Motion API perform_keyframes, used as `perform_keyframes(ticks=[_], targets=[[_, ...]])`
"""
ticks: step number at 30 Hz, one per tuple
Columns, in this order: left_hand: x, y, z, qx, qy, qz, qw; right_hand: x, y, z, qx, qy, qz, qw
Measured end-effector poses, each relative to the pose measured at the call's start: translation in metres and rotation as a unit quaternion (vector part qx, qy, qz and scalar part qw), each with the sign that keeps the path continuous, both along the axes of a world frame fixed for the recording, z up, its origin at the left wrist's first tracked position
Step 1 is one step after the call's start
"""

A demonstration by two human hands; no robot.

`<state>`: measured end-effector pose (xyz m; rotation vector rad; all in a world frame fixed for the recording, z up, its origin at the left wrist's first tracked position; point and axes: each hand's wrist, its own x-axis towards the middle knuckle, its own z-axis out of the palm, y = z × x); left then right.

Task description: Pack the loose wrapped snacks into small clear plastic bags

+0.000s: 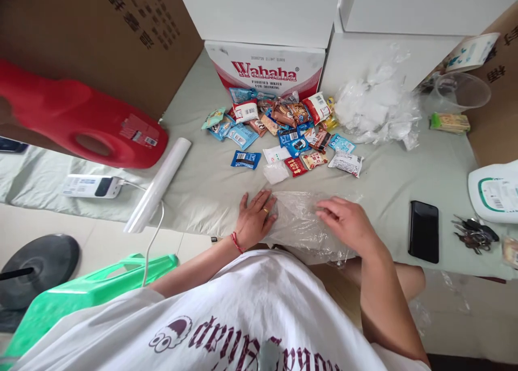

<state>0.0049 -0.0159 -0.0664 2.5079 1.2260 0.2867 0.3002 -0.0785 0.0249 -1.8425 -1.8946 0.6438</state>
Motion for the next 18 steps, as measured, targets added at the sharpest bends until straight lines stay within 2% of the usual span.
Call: perform_keyframes(ticks=[1,3,8,10,13,18], targets=[[-0.001,-0.001,0.0,-0.002,0.005,-0.006,1.0,-0.01,-0.002,-0.001,-0.008,-0.003,0.044,0.999],[-0.002,-0.003,0.001,-0.006,0.013,-0.018,1.0,-0.022,-0.002,-0.01,0.012,-0.044,0.092,0.995],[-0.005,-0.005,0.005,-0.019,0.026,-0.033,0.999,-0.02,0.009,-0.042,0.028,-0.114,0.173,0.978],[-0.007,-0.006,0.005,-0.023,0.027,-0.038,0.999,-0.015,0.02,-0.044,0.029,-0.094,0.174,0.98],[-0.012,-0.009,0.005,-0.03,0.026,-0.045,0.998,-0.008,0.041,-0.037,0.025,-0.01,0.149,0.988],[-0.025,-0.019,0.005,-0.025,0.023,-0.057,0.998,-0.006,0.089,-0.03,-0.06,0.121,0.059,0.989]])
